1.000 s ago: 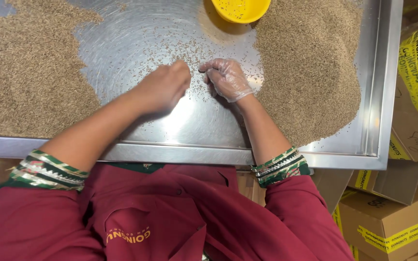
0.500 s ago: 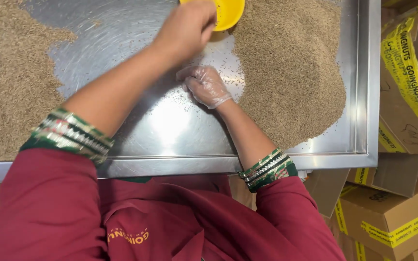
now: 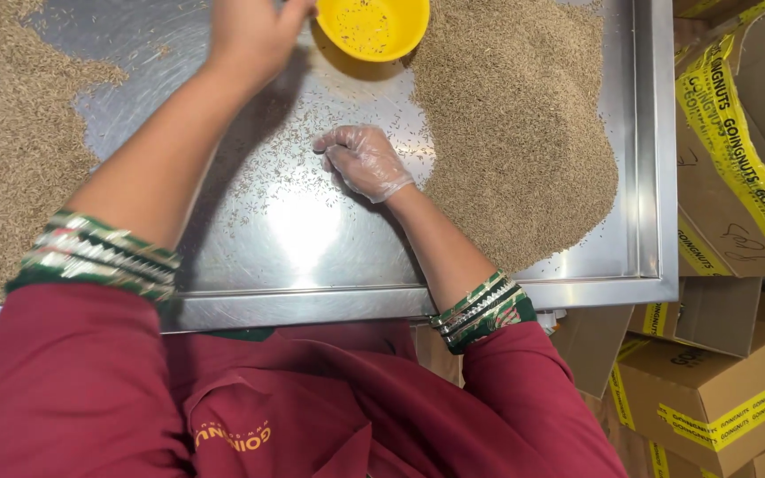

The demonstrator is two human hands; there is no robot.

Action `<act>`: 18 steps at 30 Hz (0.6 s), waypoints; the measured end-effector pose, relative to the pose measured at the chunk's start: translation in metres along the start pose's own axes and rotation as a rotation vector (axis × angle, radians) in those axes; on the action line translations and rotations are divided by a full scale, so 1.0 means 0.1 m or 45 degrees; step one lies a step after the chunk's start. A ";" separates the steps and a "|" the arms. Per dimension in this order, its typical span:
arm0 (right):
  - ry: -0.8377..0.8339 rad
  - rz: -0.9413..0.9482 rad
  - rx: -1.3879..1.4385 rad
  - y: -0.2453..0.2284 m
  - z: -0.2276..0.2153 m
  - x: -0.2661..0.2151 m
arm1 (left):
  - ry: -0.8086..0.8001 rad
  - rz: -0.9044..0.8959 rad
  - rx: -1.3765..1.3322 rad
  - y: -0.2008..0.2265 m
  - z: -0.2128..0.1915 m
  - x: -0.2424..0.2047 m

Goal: Sorting and cleaning seeds on a metal table by spreading them out and removing impurities

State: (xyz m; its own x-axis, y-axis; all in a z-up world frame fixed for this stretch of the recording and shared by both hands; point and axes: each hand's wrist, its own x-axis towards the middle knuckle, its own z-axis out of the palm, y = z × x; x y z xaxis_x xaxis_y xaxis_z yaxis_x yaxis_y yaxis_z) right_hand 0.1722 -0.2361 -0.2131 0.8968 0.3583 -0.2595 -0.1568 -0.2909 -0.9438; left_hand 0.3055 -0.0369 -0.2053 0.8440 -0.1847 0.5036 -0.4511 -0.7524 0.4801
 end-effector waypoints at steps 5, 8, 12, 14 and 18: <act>0.054 -0.252 0.423 -0.15 -0.08 -0.10 | 0.228 0.104 -0.308 0.02 -0.90 -0.73; 0.166 -0.497 0.281 -0.04 -0.16 -0.08 | 0.295 -0.001 -0.589 0.12 -1.38 -1.17; 0.323 -0.390 -0.454 -0.48 -0.07 -0.32 | 0.472 -0.134 -0.597 -0.22 -1.56 -1.55; 0.145 -0.134 -1.472 -0.65 0.01 -0.52 | 0.626 -0.221 -0.425 -0.48 -1.59 -1.64; -0.360 0.415 -1.938 -1.04 0.48 -0.93 | 0.732 -0.199 -0.232 -0.36 -1.81 -1.56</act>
State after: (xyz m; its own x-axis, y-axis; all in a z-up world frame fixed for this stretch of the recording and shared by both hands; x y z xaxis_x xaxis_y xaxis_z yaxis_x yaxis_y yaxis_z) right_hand 0.0852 -0.1961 -0.1008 0.7790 0.2012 -0.5939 0.3811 -0.9041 0.1935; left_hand 0.1375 0.1330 -0.1713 0.6356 0.3268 0.6994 -0.4200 -0.6138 0.6684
